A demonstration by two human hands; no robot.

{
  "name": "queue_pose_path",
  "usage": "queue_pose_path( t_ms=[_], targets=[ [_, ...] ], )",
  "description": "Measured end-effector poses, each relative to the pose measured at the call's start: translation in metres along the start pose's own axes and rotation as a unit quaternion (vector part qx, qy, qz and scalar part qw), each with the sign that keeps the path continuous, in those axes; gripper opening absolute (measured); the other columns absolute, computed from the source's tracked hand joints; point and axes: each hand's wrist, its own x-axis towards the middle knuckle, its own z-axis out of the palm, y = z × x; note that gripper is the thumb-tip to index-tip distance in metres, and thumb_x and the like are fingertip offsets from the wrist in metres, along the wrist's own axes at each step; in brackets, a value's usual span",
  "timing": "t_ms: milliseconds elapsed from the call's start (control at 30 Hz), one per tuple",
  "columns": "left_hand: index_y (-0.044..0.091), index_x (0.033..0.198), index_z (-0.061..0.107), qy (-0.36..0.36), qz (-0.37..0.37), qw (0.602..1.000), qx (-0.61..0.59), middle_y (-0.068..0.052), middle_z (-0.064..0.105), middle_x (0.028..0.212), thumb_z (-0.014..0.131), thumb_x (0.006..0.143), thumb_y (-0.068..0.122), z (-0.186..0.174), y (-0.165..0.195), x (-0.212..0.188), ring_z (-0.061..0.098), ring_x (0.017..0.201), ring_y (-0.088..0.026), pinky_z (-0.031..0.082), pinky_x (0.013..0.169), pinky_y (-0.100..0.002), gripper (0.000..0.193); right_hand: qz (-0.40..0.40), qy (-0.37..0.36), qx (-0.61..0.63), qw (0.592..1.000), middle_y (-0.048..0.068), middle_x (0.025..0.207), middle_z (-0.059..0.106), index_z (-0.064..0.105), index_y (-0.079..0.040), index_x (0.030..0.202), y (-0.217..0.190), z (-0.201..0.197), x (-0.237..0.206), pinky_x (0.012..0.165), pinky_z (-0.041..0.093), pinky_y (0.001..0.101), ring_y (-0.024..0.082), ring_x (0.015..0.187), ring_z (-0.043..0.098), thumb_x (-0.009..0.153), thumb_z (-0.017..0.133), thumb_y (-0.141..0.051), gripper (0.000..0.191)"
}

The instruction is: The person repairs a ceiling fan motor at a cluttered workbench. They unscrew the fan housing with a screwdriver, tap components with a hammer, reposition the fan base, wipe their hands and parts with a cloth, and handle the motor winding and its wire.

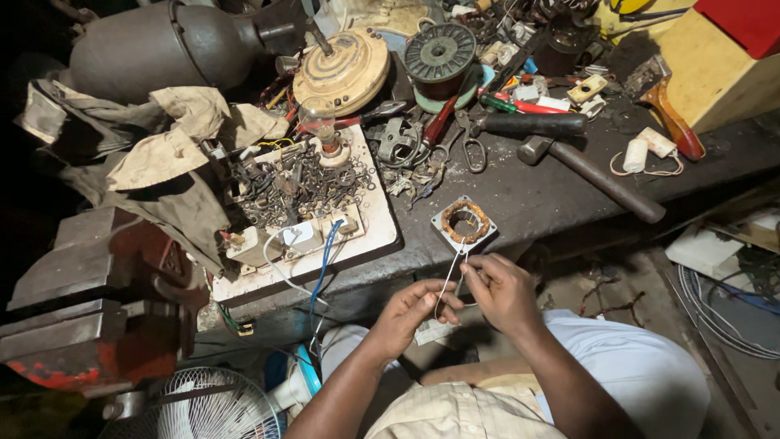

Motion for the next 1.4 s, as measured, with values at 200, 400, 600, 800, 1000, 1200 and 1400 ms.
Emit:
queue_pose_path(
  t_ms=[200,400,600,800,1000,1200,1400],
  targets=[
    [-0.001,0.141,0.057,0.001,0.006,1.0,0.008,-0.012,0.07,0.116,0.054,0.108,0.034,-0.001,-0.002,0.001,0.068,0.099,-0.017,0.05,0.09,-0.031,0.048,-0.04,-0.147,-0.073,0.986,0.008,0.075,0.066,0.075,-0.006,0.091,0.014,-0.012,-0.009,0.058,0.048,0.0321,0.017,0.065,0.061,0.083,0.076,-0.013,0.01],
    [0.0,0.14,0.058,0.003,0.005,1.0,0.013,-0.012,0.071,0.116,0.053,0.108,0.035,0.0,-0.006,0.001,0.068,0.098,-0.017,0.05,0.09,-0.032,0.047,0.059,-0.1,-0.055,0.992,0.01,0.073,0.068,0.077,-0.006,0.094,-0.002,-0.023,-0.001,0.054,0.048,0.0351,0.022,0.056,0.06,0.083,0.079,-0.019,0.017],
    [0.0,0.14,0.057,0.003,0.004,1.0,0.01,-0.012,0.071,0.115,0.053,0.108,0.035,0.002,-0.003,-0.001,0.068,0.099,-0.017,0.05,0.091,-0.031,0.047,0.035,-0.022,-0.043,0.998,0.012,0.077,0.067,0.075,-0.004,0.098,-0.009,-0.009,0.007,0.055,0.05,0.0358,0.023,0.06,0.066,0.089,0.074,-0.017,0.015],
    [-0.001,0.141,0.057,0.004,0.007,1.0,0.004,-0.011,0.071,0.116,0.053,0.109,0.035,-0.001,-0.002,-0.003,0.068,0.101,-0.017,0.05,0.092,-0.032,0.048,-0.045,-0.142,-0.108,0.983,0.011,0.078,0.07,0.076,-0.008,0.089,0.013,-0.012,-0.009,0.059,0.051,0.0385,0.027,0.067,0.068,0.085,0.074,-0.017,0.01],
    [-0.001,0.14,0.058,0.016,0.001,1.0,0.004,-0.012,0.072,0.115,0.055,0.107,0.034,-0.002,-0.01,0.002,0.069,0.097,-0.017,0.051,0.09,-0.032,0.048,0.054,-0.125,-0.107,0.985,0.012,0.079,0.071,0.077,-0.007,0.094,0.005,-0.027,-0.005,0.055,0.05,0.0374,0.024,0.058,0.065,0.082,0.079,-0.023,0.02],
    [-0.001,0.139,0.058,0.02,-0.007,1.0,-0.006,-0.011,0.071,0.113,0.055,0.107,0.034,0.002,-0.01,0.0,0.069,0.097,-0.017,0.052,0.09,-0.032,0.047,0.053,-0.045,-0.054,0.996,0.012,0.075,0.067,0.076,-0.005,0.098,-0.012,-0.014,0.006,0.052,0.047,0.0349,0.022,0.054,0.061,0.087,0.076,-0.021,0.02],
    [-0.001,0.138,0.058,0.029,0.003,0.999,0.019,-0.012,0.072,0.114,0.054,0.108,0.034,-0.001,-0.003,-0.002,0.069,0.097,-0.017,0.051,0.089,-0.031,0.047,-0.007,-0.112,-0.07,0.991,0.012,0.078,0.069,0.075,-0.005,0.091,0.006,-0.012,-0.002,0.059,0.051,0.038,0.026,0.065,0.068,0.088,0.073,-0.018,0.014]
  ],
)
